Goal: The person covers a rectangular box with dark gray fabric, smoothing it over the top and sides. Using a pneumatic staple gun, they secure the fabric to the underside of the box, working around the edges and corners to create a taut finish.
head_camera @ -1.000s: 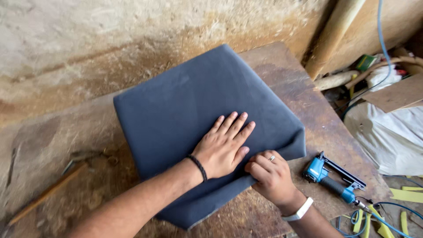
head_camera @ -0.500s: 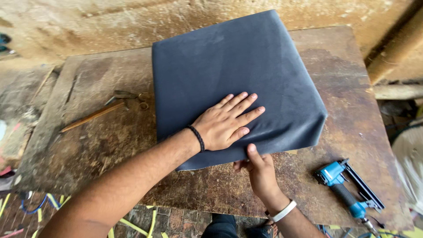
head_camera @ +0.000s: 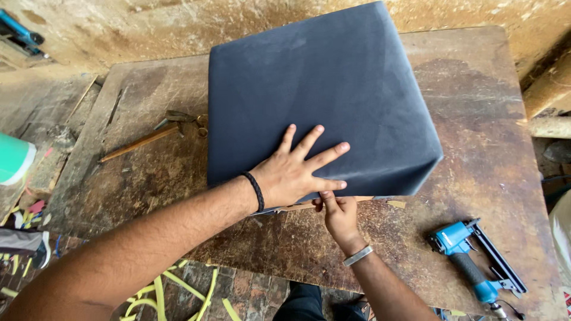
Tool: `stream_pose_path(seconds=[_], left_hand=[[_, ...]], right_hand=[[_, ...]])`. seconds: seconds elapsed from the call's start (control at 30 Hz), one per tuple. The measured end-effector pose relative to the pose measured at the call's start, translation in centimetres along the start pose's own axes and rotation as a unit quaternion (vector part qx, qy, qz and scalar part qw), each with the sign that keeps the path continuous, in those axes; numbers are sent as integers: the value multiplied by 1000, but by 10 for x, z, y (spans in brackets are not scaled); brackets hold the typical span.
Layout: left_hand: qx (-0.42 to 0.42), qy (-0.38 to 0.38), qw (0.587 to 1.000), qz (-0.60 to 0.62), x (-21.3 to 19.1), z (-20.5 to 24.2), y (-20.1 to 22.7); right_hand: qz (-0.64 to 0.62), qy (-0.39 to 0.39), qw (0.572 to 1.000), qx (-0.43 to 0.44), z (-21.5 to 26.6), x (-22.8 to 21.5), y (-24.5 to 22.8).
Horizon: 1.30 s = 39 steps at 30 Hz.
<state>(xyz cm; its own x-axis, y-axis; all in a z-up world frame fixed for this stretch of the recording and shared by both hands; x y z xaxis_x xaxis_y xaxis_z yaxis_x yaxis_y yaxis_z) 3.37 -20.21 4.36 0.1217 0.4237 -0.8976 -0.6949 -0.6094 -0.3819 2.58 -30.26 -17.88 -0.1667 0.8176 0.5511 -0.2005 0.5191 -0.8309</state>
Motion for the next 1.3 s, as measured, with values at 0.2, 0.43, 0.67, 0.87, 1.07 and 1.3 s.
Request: stream_pose_path(seconds=[0.2, 0.43, 0.67, 0.87, 1.07, 1.3], left_hand=[[-37, 20, 999, 6, 1, -17, -10], [-79, 79, 993, 29, 13, -58, -25], [-84, 67, 994, -1, 10, -68, -22], [-93, 34, 995, -28, 11, -71, -21], [-92, 3, 996, -18, 14, -72, -20], [-84, 17, 996, -19, 10, -72, -22]], right_hand=[[128, -35, 988, 81, -7, 1, -38], [714, 186, 674, 24, 72, -201, -100], [714, 252, 636, 148, 127, -350, -45], [507, 229, 805, 208, 78, -288, -66], [280, 126, 951, 22, 74, -111, -76], [341, 102, 932, -64, 46, -43, -107]])
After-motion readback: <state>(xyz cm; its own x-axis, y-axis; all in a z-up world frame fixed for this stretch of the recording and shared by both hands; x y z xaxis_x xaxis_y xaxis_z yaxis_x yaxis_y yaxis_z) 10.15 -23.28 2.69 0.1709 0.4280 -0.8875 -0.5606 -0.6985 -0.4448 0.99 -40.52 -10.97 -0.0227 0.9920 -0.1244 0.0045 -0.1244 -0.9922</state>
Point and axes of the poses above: each hand's wrist, its own z-axis away from the middle knuckle, its own x-axis out of the palm, y = z × x, the point moved 4 cm from there along -z, towards the middle knuckle, and after that the axes turned 13 degrees about -z, right-handed, at the moved point
